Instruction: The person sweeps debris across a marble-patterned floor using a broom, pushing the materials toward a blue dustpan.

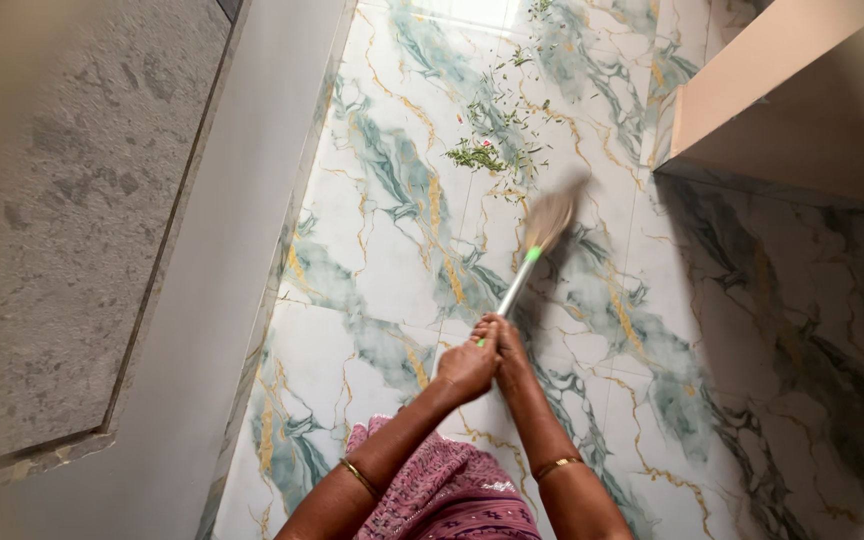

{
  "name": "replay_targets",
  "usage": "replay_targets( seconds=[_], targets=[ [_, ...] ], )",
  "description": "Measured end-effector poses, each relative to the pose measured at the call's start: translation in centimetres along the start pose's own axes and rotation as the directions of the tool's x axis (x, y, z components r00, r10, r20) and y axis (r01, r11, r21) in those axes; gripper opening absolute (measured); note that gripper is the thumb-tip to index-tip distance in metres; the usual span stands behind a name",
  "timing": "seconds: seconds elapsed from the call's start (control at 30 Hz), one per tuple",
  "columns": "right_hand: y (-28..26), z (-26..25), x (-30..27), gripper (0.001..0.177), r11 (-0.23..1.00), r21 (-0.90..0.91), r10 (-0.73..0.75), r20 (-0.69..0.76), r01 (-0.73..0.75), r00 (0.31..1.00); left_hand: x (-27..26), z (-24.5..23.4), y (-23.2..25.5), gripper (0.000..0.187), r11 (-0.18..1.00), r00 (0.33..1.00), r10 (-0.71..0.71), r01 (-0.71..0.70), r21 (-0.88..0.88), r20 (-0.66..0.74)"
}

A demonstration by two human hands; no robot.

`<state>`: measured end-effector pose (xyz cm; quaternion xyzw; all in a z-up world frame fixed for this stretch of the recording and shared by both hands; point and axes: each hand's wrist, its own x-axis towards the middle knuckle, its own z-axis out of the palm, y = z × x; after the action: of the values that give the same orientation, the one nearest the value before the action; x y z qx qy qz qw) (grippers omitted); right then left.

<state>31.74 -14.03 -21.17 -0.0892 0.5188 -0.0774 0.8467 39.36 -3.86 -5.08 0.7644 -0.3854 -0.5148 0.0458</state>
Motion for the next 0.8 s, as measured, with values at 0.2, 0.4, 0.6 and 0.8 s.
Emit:
replay_targets(
  seconds=[0.2, 0.4, 0.6, 0.8],
  targets=[
    [-4.5, 0.9, -4.4, 0.026, 0.958, -0.233, -0.174, -0.017, 0.165, 0.985, -0.5, 3.0, 2.8, 0.073, 0.985, 0.94, 0.123, -0.155, -0.078, -0.317],
    [-4.7, -0.7, -2.5, 0.013, 0.964, -0.239, -0.136, -0.075, 0.115, 0.988, 3.4, 2.8, 2.0, 0.081, 0.902, 0.97, 0.166, -0.223, -0.37, -0.18],
    [-8.5, -1.5, 1.4, 0.014, 0.948, -0.148, 0.292, 0.056, -0.282, 0.955, 4.5, 0.5, 6.3, 0.085, 0.416, 0.992, 0.007, 0.115, -0.902, 0.13],
    [-15.4, -2.3, 3.4, 0.012, 0.954, -0.243, 0.198, 0.067, -0.176, 0.978, 7.2, -1.6, 10.0, 0.084, 0.278, 0.991, 0.127, -0.072, -0.958, -0.038]
  ],
)
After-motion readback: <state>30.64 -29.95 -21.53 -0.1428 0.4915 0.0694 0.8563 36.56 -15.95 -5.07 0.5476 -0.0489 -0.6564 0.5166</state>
